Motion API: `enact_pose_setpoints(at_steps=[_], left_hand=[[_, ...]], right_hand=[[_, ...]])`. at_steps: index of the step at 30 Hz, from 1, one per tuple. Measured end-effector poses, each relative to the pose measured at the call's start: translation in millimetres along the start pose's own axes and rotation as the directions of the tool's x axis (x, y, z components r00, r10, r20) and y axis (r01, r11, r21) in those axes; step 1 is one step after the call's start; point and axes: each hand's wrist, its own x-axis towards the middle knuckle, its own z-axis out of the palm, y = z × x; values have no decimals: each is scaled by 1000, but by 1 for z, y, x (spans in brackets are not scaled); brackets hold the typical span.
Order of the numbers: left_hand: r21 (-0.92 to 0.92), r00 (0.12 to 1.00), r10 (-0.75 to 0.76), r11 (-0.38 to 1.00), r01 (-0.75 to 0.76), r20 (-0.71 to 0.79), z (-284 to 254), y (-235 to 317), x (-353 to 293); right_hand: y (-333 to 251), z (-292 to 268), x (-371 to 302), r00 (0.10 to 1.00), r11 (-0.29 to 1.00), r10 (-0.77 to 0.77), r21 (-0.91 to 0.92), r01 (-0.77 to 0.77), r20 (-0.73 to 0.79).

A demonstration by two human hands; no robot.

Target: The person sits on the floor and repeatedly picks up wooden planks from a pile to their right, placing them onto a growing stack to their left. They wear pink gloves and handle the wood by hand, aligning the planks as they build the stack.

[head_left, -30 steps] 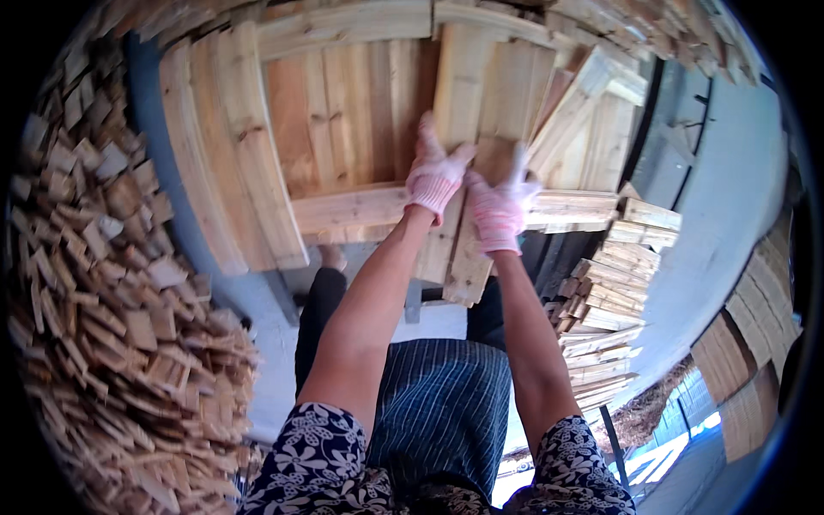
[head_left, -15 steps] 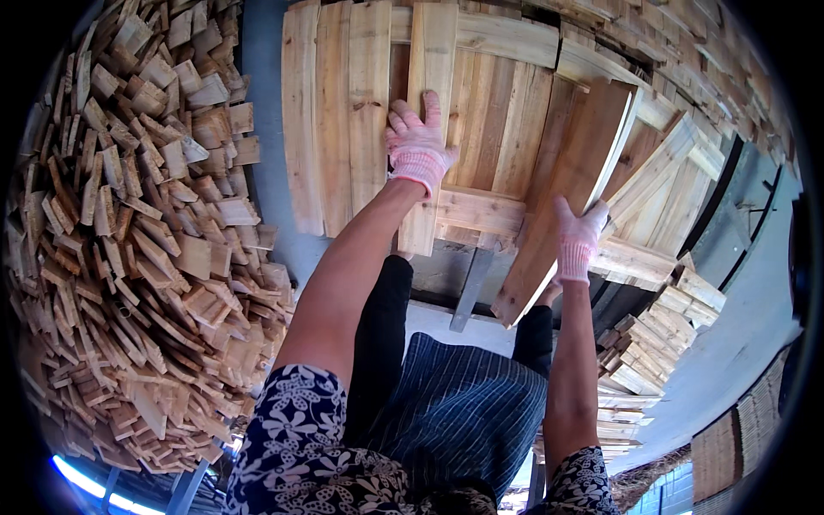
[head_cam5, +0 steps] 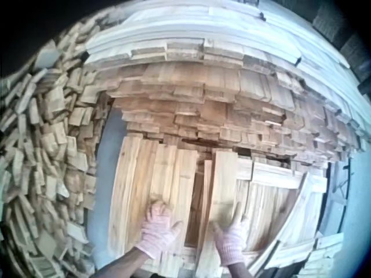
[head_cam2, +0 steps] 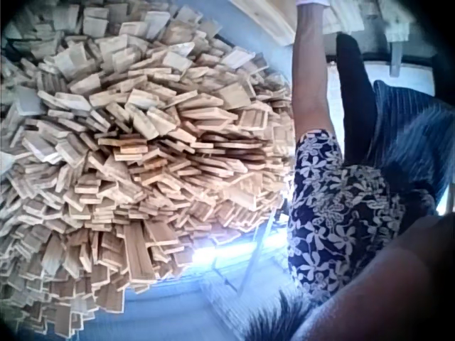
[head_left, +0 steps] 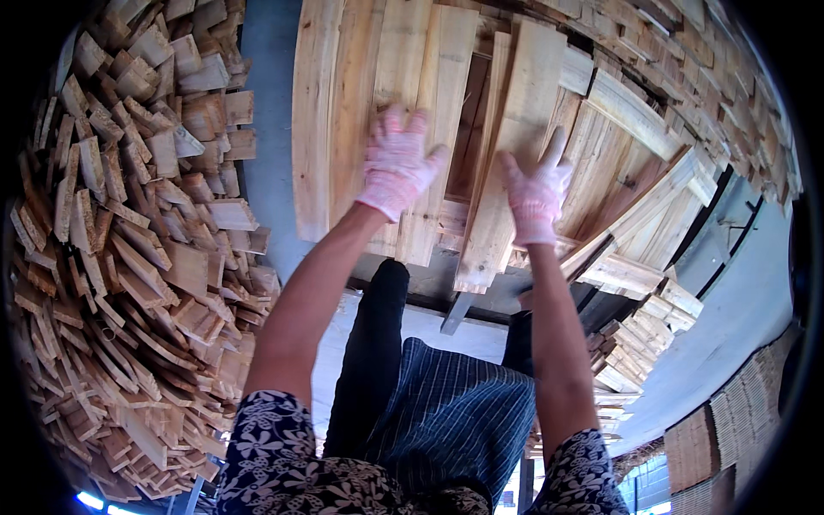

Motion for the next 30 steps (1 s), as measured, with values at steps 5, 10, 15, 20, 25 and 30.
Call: enact_pose_setpoints(at_steps=[5, 10, 15, 20, 25, 30], left_hand=[[128, 930, -175, 982, 140, 324, -35, -31, 22], [103, 907, -125, 991, 91, 403, -50, -33, 29], [133, 886, -104, 990, 48, 453, -49, -33, 30], [206, 878, -61, 978, -44, 476, -51, -31, 35], [165, 914, 15, 982, -89, 406, -42, -35, 31], [279, 913, -53, 958, -68, 404, -41, -31, 31]], right_hand=[[-28, 36, -16, 988, 933, 29, -351, -82, -153], [-9, 18, -13, 990, 993, 44, -107, -58, -134], [27, -32, 19, 994, 979, 53, -193, -70, -91], [67, -9, 56, 996, 996, -31, -88, 23, -88], [34, 16, 25, 979, 991, -99, 67, 112, -178], [-7, 18, -5, 996, 977, 76, 197, -82, 40]])
